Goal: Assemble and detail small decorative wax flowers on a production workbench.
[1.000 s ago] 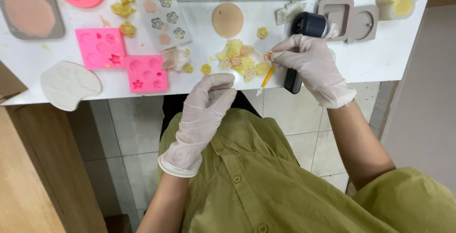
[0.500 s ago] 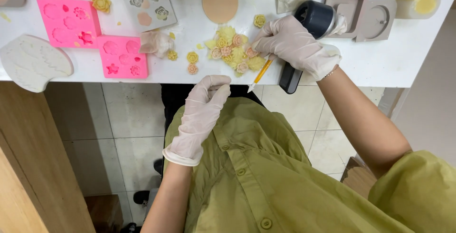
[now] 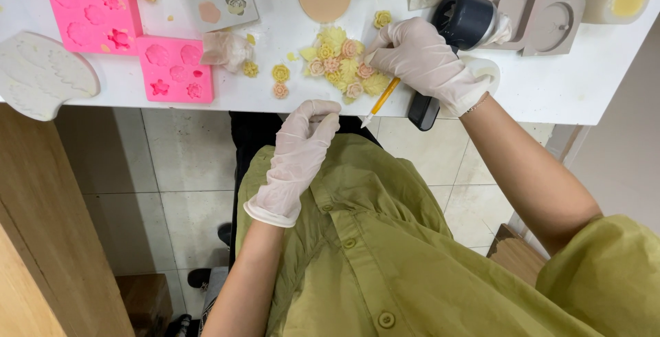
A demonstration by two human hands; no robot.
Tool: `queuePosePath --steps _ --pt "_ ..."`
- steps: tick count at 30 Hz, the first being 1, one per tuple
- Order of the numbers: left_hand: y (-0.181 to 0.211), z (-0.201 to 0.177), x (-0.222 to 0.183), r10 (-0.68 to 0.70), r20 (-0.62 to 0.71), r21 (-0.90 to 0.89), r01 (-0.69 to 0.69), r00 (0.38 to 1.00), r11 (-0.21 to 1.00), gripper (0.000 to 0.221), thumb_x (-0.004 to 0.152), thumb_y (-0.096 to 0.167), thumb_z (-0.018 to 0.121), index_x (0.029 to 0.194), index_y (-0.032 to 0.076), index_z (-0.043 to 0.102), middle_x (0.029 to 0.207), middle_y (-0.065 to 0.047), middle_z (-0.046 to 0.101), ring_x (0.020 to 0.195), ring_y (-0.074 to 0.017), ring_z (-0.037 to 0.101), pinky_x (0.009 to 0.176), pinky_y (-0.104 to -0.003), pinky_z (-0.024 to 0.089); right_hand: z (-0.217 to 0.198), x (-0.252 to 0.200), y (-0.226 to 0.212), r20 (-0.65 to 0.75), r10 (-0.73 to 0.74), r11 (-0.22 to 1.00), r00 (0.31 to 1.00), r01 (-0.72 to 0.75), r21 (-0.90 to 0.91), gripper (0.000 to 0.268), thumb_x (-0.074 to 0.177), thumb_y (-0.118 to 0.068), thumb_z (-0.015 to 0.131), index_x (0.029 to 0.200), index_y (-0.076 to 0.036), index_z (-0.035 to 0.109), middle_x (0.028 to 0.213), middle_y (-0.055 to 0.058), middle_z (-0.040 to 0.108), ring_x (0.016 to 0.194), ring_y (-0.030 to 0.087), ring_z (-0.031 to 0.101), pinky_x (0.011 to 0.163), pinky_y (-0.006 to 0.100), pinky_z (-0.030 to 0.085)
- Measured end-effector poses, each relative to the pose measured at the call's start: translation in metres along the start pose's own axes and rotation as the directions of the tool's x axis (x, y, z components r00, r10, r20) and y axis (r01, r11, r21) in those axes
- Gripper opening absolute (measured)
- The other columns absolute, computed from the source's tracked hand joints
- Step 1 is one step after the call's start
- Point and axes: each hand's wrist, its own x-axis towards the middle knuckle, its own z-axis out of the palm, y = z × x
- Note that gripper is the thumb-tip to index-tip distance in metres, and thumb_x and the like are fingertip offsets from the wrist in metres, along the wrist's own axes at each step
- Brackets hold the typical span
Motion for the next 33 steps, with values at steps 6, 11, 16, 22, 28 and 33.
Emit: queuePosePath --steps 6,11,16,22,28,33 --pt "-0.004 -0.001 -0.001 -0.006 -0.001 0.007 0.006 1.0 1.0 0.021 0.095 0.009 0.066 0.115 0.005 0.071 0.093 0.002 0.068 0.078 -0.0035 0.057 0.071 -0.021 0.05 0.009 0.0 0.012 -0.07 -0.083 0.997 0.994 0.083 -0.003 0.013 0.088 -0.014 0.074 0.094 -0.003 0.078 0.079 0.008 0.073 0.07 0.012 0.066 0.068 0.028 0.054" --pt "0.0 -0.001 -0.004 -0.017 0.003 0.015 0.017 1.0 1.0 0.02 0.096 0.01 0.066 0.115 0.005 0.071 0.092 0.002 0.067 0.078 -0.0037 0.057 0.07 -0.022 0.049 0.012 -0.002 0.011 -0.075 -0.1 0.995 0.992 0.098 -0.027 0.012 0.089 -0.013 0.072 0.093 -0.003 0.078 0.078 0.01 0.072 0.067 0.014 0.064 0.066 0.03 0.053" --pt "0.001 -0.001 -0.005 -0.009 0.005 0.032 0.009 1.0 0.999 0.021 0.095 0.011 0.066 0.114 0.005 0.071 0.092 0.002 0.067 0.078 -0.004 0.057 0.071 -0.022 0.05 0.015 0.0 0.021 -0.066 -0.193 0.98 0.979 0.188 -0.068 0.011 0.088 -0.007 0.07 0.094 -0.004 0.078 0.084 0.013 0.07 0.071 0.021 0.064 0.069 0.034 0.052" --pt "-0.003 -0.002 -0.002 -0.025 0.008 0.021 0.025 1.0 0.999 0.02 0.096 0.012 0.066 0.115 0.005 0.071 0.092 0.001 0.067 0.079 -0.0046 0.058 0.072 -0.022 0.05 0.022 0.003 0.029 -0.099 -0.304 0.948 0.947 0.291 -0.125 0.008 0.088 -0.006 0.071 0.094 -0.002 0.075 0.095 0.016 0.069 0.086 0.029 0.067 0.078 0.036 0.053" --pt "-0.006 -0.004 -0.002 -0.02 0.007 0.016 0.02 1.0 1.0 0.02 0.097 0.012 0.066 0.115 0.005 0.071 0.092 0.001 0.068 0.081 -0.0045 0.06 0.074 -0.021 0.05 0.024 0.001 0.024 -0.146 -0.248 0.967 0.958 0.235 -0.101 0.007 0.084 -0.004 0.076 0.09 -0.001 0.073 0.085 0.011 0.074 0.068 0.019 0.064 0.065 0.031 0.053" --pt "-0.011 -0.004 0.0 -0.013 0.007 0.002 0.013 1.0 1.0 0.019 0.097 0.012 0.066 0.114 0.005 0.071 0.093 0.001 0.068 0.081 -0.0042 0.06 0.073 -0.021 0.05 0.024 -0.001 0.028 -0.216 -0.323 0.945 0.922 0.325 -0.026 0.011 0.085 -0.004 0.081 0.085 0.0 0.07 0.085 0.009 0.076 0.068 0.01 0.065 0.063 0.026 0.054"
